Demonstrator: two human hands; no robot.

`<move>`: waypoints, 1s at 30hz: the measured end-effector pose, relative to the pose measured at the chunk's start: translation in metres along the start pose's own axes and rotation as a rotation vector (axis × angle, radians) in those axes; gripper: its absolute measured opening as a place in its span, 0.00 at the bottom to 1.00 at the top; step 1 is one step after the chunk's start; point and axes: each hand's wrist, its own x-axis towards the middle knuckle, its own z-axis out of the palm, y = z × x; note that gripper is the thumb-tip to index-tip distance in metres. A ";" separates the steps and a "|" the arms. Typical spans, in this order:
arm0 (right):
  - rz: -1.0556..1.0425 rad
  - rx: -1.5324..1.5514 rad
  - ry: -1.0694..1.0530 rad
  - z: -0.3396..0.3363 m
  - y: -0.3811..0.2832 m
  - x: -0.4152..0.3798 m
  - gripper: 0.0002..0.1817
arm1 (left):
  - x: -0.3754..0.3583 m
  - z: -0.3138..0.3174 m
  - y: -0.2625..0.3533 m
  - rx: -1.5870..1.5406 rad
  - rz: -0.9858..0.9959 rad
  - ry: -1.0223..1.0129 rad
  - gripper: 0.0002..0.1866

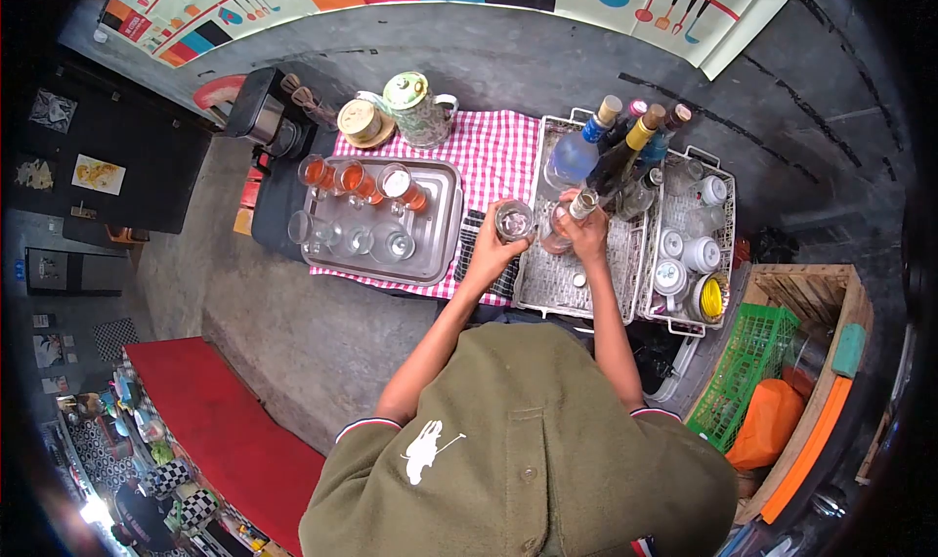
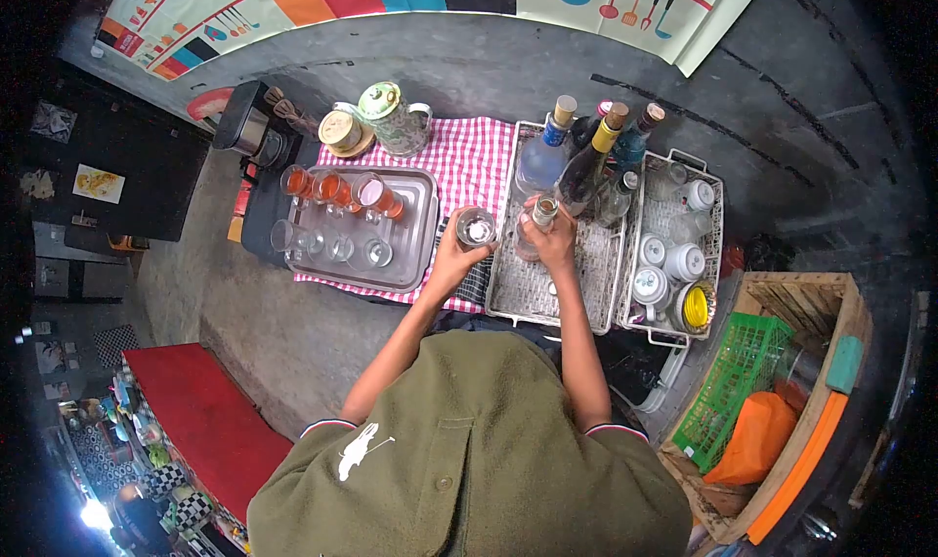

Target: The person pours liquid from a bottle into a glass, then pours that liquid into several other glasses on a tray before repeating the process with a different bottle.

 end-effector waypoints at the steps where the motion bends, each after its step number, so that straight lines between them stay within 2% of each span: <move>1: -0.002 0.047 -0.009 -0.002 0.002 0.000 0.13 | 0.000 -0.001 -0.004 0.014 0.010 0.008 0.36; 5: 0.058 0.189 -0.051 -0.010 -0.004 -0.002 0.13 | -0.008 -0.001 0.007 0.144 -0.024 0.026 0.37; 10: 0.090 0.283 -0.058 -0.014 -0.040 0.005 0.12 | -0.006 -0.009 -0.009 0.152 -0.042 0.050 0.37; 14: 0.091 0.203 -0.112 -0.022 -0.078 0.018 0.12 | -0.006 -0.008 -0.002 0.123 -0.020 0.037 0.38; 17: 0.122 0.276 -0.169 -0.026 -0.088 0.022 0.12 | -0.008 -0.003 0.009 0.147 0.001 0.045 0.38; 21: 0.323 0.258 -0.386 -0.028 -0.107 0.028 0.14 | -0.009 -0.005 0.012 0.146 -0.008 0.008 0.38; 24: 0.406 0.128 -0.564 -0.028 -0.099 0.027 0.15 | -0.011 -0.006 0.006 0.189 -0.027 0.029 0.37; 25: 0.379 0.142 -0.561 -0.026 -0.095 0.024 0.16 | -0.011 -0.006 0.004 0.177 -0.022 0.027 0.37; 28: 0.462 0.048 -0.786 -0.032 -0.095 0.030 0.13 | -0.013 -0.004 0.002 0.153 -0.014 0.028 0.37; 29: 0.386 -0.102 -0.831 -0.034 -0.096 0.032 0.15 | -0.013 -0.003 0.001 0.153 -0.013 0.028 0.37; 30: 0.375 -0.108 -0.863 -0.035 -0.098 0.036 0.18 | -0.013 -0.002 0.001 0.153 -0.010 0.028 0.37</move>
